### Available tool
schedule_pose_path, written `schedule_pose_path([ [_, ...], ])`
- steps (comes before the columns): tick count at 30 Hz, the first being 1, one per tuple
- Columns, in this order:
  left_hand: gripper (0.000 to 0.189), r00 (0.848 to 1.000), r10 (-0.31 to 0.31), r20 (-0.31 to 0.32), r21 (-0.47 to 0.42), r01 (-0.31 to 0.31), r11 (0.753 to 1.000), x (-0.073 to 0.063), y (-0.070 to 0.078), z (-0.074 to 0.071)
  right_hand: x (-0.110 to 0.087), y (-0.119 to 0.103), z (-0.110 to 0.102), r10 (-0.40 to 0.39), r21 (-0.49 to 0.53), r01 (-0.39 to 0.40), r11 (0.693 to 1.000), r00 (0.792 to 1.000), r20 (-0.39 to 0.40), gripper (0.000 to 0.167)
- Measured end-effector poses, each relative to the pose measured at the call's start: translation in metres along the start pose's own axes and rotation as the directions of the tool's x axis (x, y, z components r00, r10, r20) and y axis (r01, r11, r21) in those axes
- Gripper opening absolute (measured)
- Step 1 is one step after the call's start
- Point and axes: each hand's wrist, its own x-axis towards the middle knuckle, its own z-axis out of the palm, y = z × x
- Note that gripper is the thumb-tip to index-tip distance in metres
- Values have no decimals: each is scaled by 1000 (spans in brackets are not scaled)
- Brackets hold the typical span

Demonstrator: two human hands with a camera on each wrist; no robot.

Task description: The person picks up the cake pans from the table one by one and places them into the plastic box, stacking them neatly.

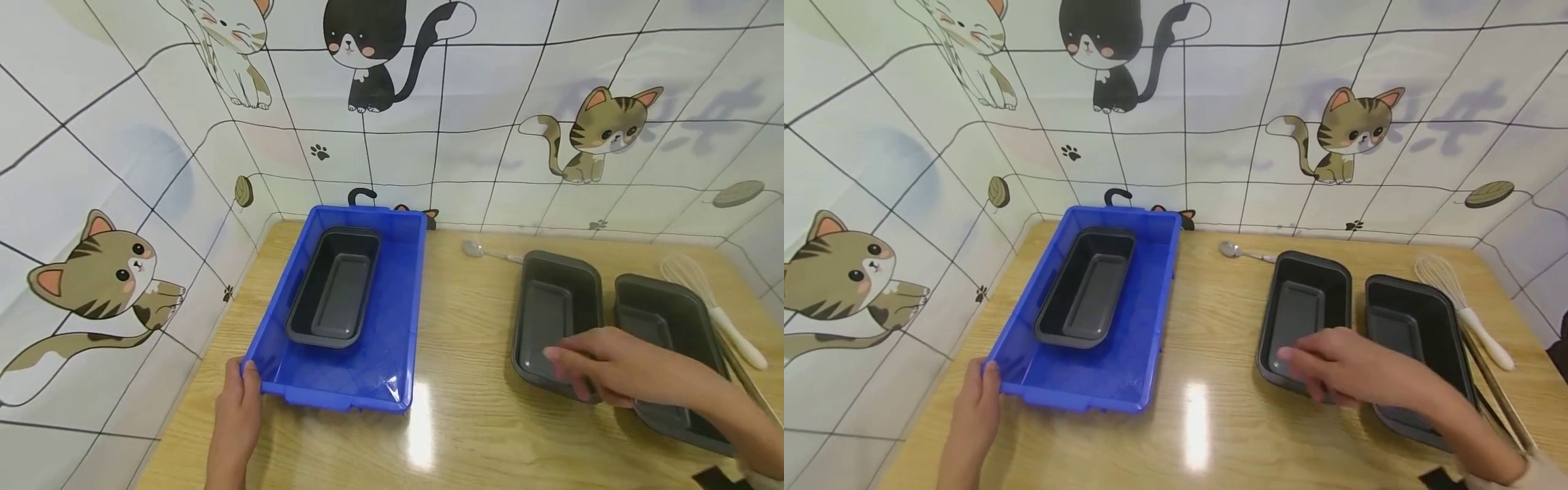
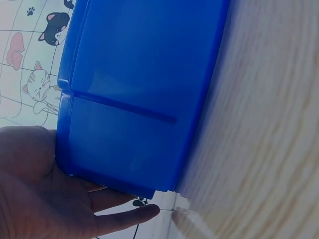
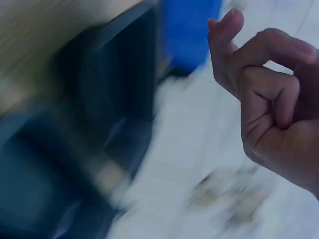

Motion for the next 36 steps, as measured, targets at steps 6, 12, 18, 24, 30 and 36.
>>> schedule_pose_path([
  [6, 45, 999, 28, -44, 33, -27, 999, 5, -20, 7, -50, 73, -9, 303, 261, -299, 918, 953, 24, 58],
  [12, 46, 997, 65, -34, 38, -64, 997, 16, -41, 17, -59, 95, 1, 388, 383, -367, 848, 921, 25, 63],
  [18, 48, 998, 54, -32, 19, -53, 998, 22, -60, 16, -39, 99, -17, 320, 483, -328, 812, 942, 104, 60],
  [24, 48, 998, 49, -44, 31, -48, 998, 18, -53, 14, -21, 105, -27, 269, 524, -326, 787, 945, 184, 63],
  [30, 48, 998, 45, -47, 23, -44, 999, 3, -9, 0, -4, 108, -31, 154, 559, -270, 784, 957, 245, 63],
  [36, 44, 999, 26, -36, 5, -26, 1000, 0, -3, 0, -8, 114, -27, 127, 607, -232, 761, 969, 212, 55],
])
